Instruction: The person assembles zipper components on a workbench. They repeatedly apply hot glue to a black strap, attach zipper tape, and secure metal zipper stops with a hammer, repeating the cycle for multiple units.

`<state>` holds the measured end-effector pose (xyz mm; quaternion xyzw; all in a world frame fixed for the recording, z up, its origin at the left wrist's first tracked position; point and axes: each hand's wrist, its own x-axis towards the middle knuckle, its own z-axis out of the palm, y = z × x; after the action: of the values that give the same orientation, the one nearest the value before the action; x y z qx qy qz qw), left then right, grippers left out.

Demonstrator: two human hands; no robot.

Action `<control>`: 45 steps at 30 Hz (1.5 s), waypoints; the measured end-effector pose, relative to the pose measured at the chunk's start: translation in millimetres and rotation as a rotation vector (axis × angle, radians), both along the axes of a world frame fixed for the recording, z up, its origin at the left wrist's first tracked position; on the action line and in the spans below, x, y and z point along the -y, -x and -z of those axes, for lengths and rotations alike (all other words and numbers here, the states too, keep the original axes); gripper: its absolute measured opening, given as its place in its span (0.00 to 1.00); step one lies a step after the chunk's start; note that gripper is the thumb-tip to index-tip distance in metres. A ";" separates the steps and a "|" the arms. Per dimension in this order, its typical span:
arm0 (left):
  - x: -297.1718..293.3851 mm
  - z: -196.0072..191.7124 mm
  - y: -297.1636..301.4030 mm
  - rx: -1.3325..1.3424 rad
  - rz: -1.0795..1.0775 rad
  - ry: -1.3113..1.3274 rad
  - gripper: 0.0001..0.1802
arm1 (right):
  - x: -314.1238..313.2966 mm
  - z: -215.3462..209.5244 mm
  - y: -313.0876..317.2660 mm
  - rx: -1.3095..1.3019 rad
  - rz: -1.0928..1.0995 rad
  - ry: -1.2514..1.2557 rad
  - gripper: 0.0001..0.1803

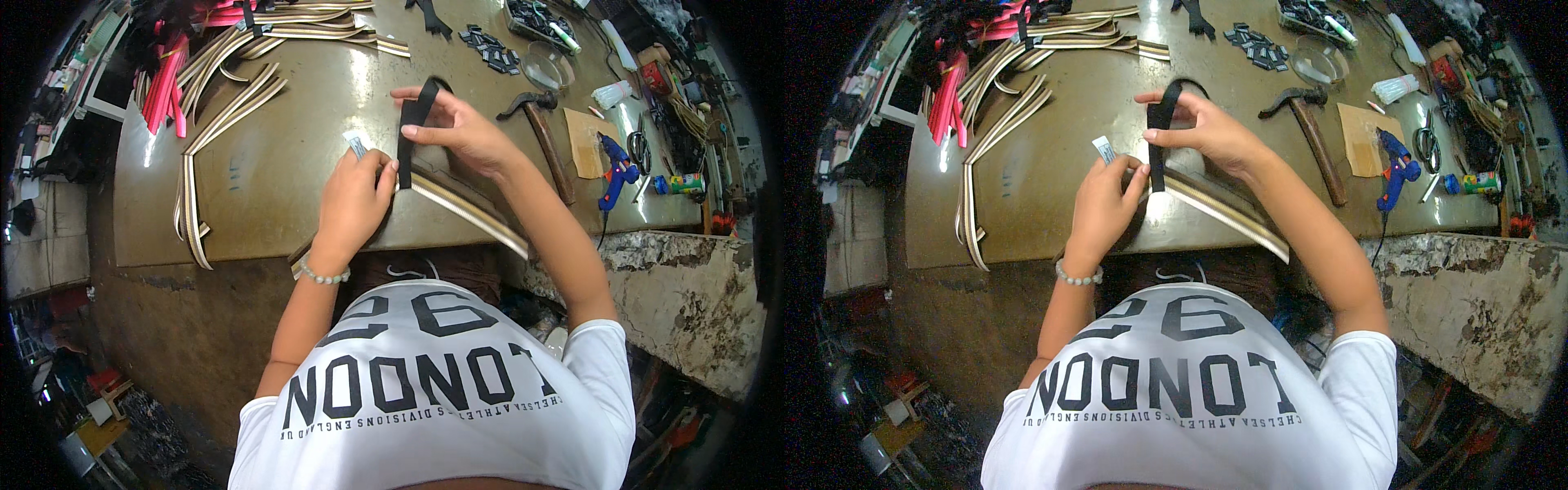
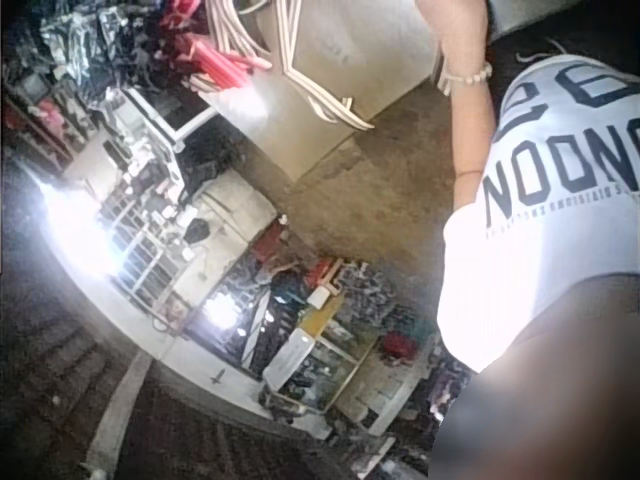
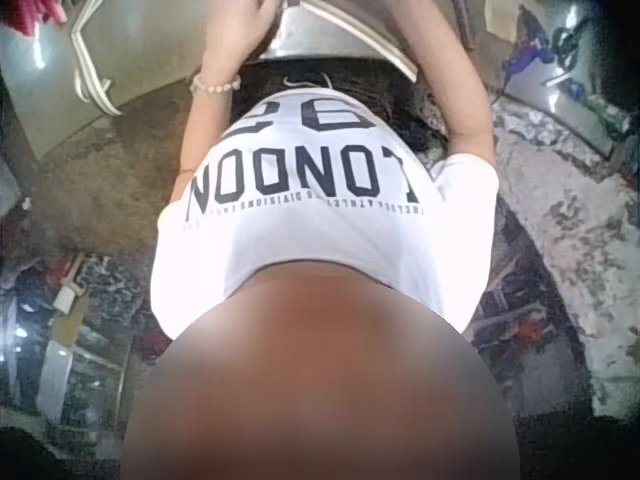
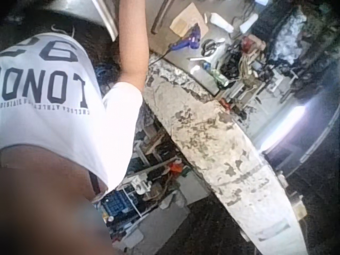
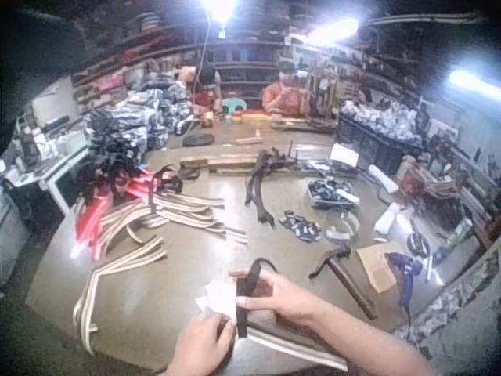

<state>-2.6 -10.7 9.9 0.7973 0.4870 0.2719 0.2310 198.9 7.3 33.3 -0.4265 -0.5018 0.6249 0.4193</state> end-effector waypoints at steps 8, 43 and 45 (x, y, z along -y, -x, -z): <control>2.7 20.1 -7.7 0.043 -0.136 -0.070 0.06 | 37.0 19.9 45.2 0.576 0.312 -0.270 0.21; 23.0 9.7 9.4 0.008 -0.191 -0.175 0.10 | 150.0 54.5 -194.1 1.240 1.564 -0.285 0.36; 29.4 10.1 13.7 -0.030 -0.158 -0.187 0.10 | 140.5 44.1 -208.4 1.072 1.441 -0.205 0.36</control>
<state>-16.3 -40.1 -0.1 0.7786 0.5240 0.3215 0.1260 407.2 -133.1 -10.8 -0.8319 -0.2942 -0.1197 0.4551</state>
